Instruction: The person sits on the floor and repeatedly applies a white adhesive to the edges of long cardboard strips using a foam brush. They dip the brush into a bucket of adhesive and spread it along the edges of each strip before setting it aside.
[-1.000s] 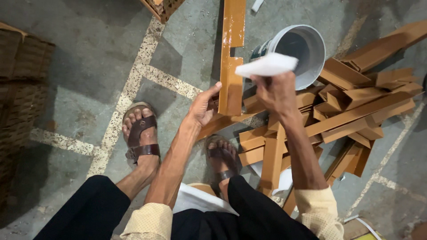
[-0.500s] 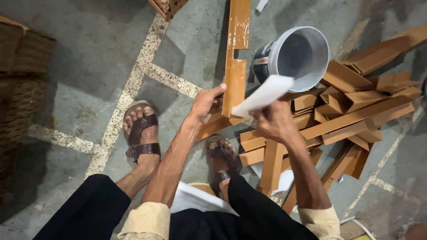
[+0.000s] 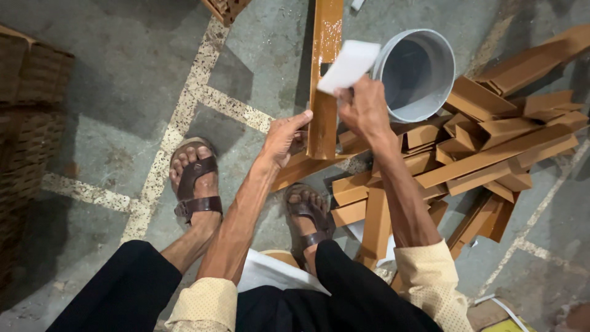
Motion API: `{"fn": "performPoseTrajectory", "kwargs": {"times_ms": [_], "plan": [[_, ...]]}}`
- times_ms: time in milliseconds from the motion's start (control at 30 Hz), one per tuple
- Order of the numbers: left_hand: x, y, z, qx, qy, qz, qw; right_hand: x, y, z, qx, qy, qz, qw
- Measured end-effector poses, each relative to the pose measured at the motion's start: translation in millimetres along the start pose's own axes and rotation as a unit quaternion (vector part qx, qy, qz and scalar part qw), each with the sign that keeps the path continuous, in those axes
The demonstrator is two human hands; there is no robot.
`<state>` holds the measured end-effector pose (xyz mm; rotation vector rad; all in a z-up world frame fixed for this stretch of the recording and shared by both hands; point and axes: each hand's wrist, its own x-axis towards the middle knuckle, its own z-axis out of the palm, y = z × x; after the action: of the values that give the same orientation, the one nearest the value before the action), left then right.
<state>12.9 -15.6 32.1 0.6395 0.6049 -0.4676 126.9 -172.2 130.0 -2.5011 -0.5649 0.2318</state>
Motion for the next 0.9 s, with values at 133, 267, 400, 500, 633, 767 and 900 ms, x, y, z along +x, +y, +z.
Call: {"fn": "performPoseTrajectory", "kwargs": {"times_ms": [133, 267, 400, 500, 633, 767, 900], "plan": [[6, -7, -3, -0.023, 0.005, -0.015, 1.000, -28, 2, -9, 0.019, -0.071, 0.070, 0.995], [7, -11, -3, -0.037, 0.011, -0.022, 0.999, -65, -18, -21, 0.010, -0.117, 0.073, 0.990], [3, -10, -2, -0.024, 0.016, -0.015, 0.999, -96, -39, -25, 0.056, -0.099, 0.051, 0.992], [0, -10, 0, -0.035, 0.023, -0.015, 0.999, -113, -45, -26, 0.080, -0.109, 0.046, 0.990], [2, -1, 0, -0.036, 0.024, -0.025, 0.999, -116, -50, -41, 0.042, -0.179, 0.117, 0.976], [1, 4, -1, -0.061, -0.002, -0.023, 0.998, -103, -50, -61, 0.146, 0.006, 0.050, 0.988], [1, 2, 2, -0.051, -0.009, -0.016, 0.999, -90, -44, -52, 0.066, -0.017, 0.051, 0.996]]}}
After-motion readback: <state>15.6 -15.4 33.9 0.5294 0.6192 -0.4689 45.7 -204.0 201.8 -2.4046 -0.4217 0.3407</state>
